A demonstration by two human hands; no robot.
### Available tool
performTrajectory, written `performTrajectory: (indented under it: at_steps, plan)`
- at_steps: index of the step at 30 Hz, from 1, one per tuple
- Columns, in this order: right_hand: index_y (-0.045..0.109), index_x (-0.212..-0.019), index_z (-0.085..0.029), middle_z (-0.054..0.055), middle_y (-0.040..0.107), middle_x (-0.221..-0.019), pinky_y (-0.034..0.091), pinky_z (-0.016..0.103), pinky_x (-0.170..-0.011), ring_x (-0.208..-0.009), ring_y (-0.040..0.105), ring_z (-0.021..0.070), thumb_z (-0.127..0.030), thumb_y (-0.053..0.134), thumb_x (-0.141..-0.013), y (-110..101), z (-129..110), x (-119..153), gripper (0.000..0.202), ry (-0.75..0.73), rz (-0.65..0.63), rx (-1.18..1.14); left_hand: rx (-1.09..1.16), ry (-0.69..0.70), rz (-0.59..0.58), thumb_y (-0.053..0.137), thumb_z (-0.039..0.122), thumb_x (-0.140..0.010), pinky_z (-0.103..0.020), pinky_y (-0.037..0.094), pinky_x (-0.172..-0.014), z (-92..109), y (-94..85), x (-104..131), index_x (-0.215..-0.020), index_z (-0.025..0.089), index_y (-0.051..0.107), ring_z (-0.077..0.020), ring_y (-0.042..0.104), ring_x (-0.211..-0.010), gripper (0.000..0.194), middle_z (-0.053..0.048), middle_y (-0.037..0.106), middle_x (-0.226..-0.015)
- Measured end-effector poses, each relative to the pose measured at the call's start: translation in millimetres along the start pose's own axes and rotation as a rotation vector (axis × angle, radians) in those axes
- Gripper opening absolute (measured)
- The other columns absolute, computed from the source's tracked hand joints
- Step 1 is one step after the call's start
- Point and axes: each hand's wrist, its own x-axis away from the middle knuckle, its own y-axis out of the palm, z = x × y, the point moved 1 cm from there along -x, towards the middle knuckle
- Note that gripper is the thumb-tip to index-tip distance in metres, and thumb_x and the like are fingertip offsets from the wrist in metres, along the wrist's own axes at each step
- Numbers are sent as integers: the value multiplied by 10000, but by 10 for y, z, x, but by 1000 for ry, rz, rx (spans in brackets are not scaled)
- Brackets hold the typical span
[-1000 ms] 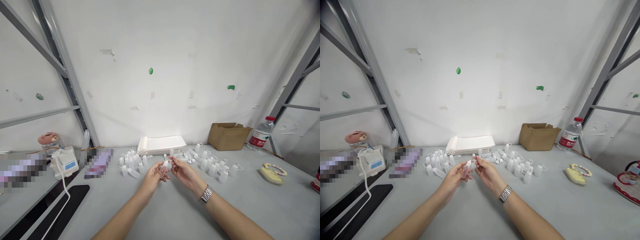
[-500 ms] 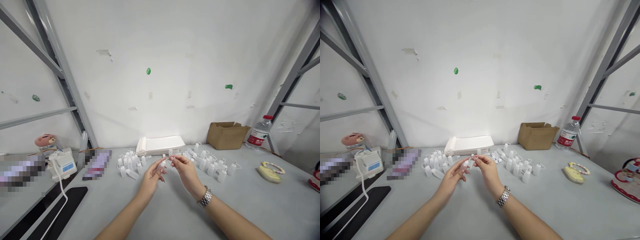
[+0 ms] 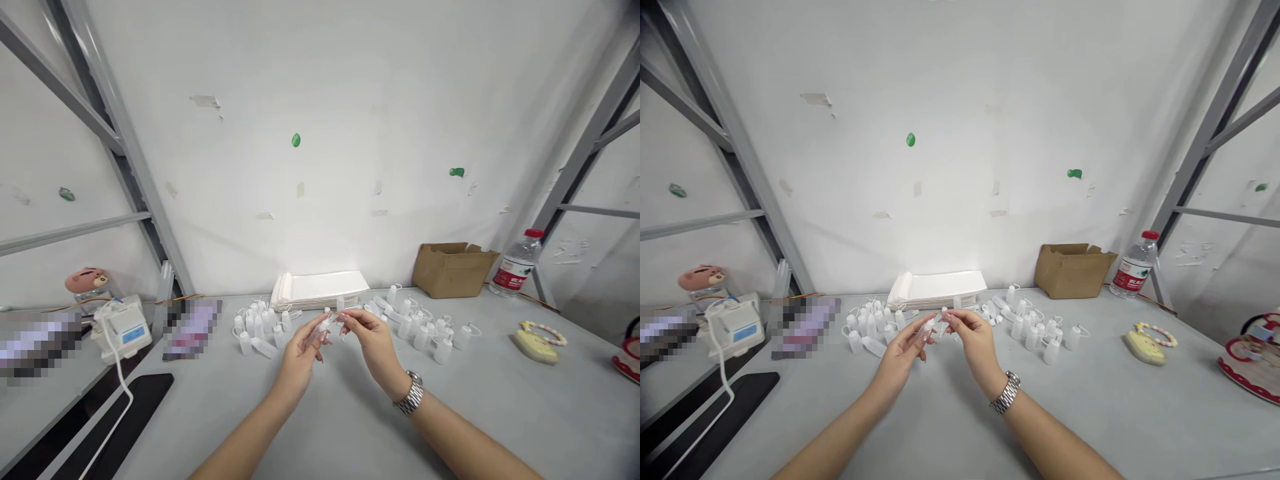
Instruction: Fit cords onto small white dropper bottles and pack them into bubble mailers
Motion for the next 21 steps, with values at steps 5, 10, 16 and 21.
performTrajectory:
  at_steps: [5, 10, 16, 21]
  plan:
    - [689, -786, -198, 1, 536, -639, 386, 275, -635, -631, 459, 129, -368, 599, -737, -24, 54, -28, 198, -12, -45, -7, -114, 28, 16, 520, 370, -784, -222, 400, -519, 11, 16, 37, -1132, 253, 572, -150, 543, -744, 371, -66, 548, -974]
    - [671, -752, -184, -7, 492, -613, 365, 266, -621, -623, 436, 128, -407, 592, -737, -22, 85, -36, 237, 25, -70, -24, -107, -15, 5, 527, 389, -771, -226, 389, -484, 23, 33, 58, -1140, 226, 569, -147, 540, -704, 405, -67, 535, -939]
    - [668, -735, -183, -9, 503, -616, 365, 263, -622, -620, 439, 125, -415, 608, -723, -27, 88, -37, 240, 58, -82, -45, -99, -16, -6, 545, 388, -750, -232, 400, -464, 50, 61, 61, -1114, 218, 591, -113, 509, -594, 404, -35, 509, -834]
    - [665, -720, -176, 0, 509, -634, 370, 259, -628, -635, 442, 127, -410, 603, -732, -23, 108, -28, 242, 62, -115, -45, -116, -19, -20, 523, 386, -758, -230, 397, -462, 31, 59, 50, -1121, 202, 581, -87, 479, -542, 412, -16, 483, -804]
